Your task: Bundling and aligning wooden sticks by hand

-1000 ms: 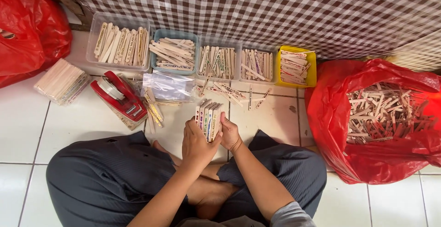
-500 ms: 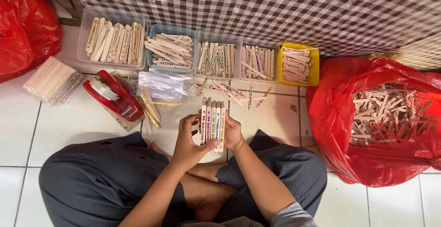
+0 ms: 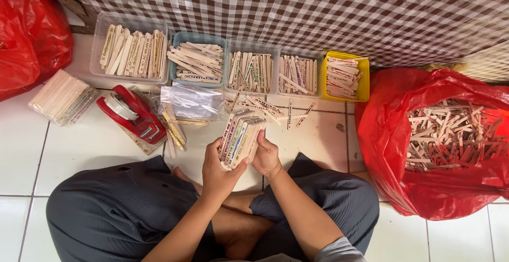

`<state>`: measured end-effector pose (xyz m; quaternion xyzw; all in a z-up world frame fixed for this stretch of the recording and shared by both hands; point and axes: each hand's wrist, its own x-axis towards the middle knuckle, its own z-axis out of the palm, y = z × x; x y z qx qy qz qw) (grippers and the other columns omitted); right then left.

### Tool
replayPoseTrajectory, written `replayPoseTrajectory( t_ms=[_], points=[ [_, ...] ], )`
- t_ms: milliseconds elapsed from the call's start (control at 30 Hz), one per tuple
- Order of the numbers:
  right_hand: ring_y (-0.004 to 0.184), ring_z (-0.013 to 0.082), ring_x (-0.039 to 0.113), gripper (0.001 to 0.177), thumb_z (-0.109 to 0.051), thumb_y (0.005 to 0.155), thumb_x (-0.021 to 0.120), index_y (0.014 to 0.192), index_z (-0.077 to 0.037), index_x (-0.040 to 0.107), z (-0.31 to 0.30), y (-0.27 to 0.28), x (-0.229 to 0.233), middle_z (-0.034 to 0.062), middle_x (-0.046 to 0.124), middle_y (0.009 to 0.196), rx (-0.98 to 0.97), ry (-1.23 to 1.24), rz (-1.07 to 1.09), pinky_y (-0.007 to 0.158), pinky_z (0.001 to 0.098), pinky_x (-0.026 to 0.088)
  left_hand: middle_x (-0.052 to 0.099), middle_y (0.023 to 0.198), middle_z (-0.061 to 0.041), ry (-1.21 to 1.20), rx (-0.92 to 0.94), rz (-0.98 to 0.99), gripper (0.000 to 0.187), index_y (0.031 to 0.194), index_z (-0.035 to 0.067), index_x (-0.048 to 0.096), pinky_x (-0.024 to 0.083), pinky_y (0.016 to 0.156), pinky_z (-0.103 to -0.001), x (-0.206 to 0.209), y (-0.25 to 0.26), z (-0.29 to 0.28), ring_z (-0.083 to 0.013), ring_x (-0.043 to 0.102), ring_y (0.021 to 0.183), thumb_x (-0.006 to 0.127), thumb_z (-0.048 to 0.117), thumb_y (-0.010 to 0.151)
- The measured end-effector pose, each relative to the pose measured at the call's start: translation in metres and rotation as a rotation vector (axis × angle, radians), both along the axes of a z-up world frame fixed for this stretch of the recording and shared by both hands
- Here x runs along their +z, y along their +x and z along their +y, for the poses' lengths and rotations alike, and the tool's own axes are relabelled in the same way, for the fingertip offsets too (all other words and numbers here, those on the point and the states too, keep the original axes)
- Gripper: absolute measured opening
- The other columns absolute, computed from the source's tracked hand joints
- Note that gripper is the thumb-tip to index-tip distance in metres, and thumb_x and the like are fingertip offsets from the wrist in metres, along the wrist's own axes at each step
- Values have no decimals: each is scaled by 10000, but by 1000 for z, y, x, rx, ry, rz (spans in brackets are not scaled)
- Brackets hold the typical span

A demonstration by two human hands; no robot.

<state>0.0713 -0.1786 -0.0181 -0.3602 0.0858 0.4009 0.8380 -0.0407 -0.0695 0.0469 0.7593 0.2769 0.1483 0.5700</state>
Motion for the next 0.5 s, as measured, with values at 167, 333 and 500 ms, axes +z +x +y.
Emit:
replayPoseTrajectory(
  t_ms=[167, 333, 500],
  points=[
    [1262, 422, 564, 931, -109, 717, 783, 1554, -96, 376, -22, 29, -39, 215, 567, 1422, 86, 39, -374, 1089, 528, 436, 637, 1204, -114, 209, -212, -171, 775, 1341, 115, 589, 541, 935, -467, -23, 1, 38, -372, 665, 1121, 919, 211, 647],
    [1175, 258, 603, 1059, 71, 579, 914, 1489, -74, 392, -31, 37, 36, 158, 613, 1282, 257, -86, -749, 993, 407, 533, 619, 1269, -141, 374, -485, -195, 760, 1376, 90, 579, 524, 958, -490, -5, 0, 81, -384, 631, 1163, 851, 129, 668],
    [1104, 242, 600, 810, 59, 638, 913, 1329, -13, 497, -28, 21, 12, 162, 580, 1264, 216, -235, -870, 925, 393, 552, 506, 1408, -264, -58, -264, -191, 933, 1527, 95, 430, 496, 973, -658, 8, 7, 56, -484, 541, 1250, 798, -41, 680]
  ],
)
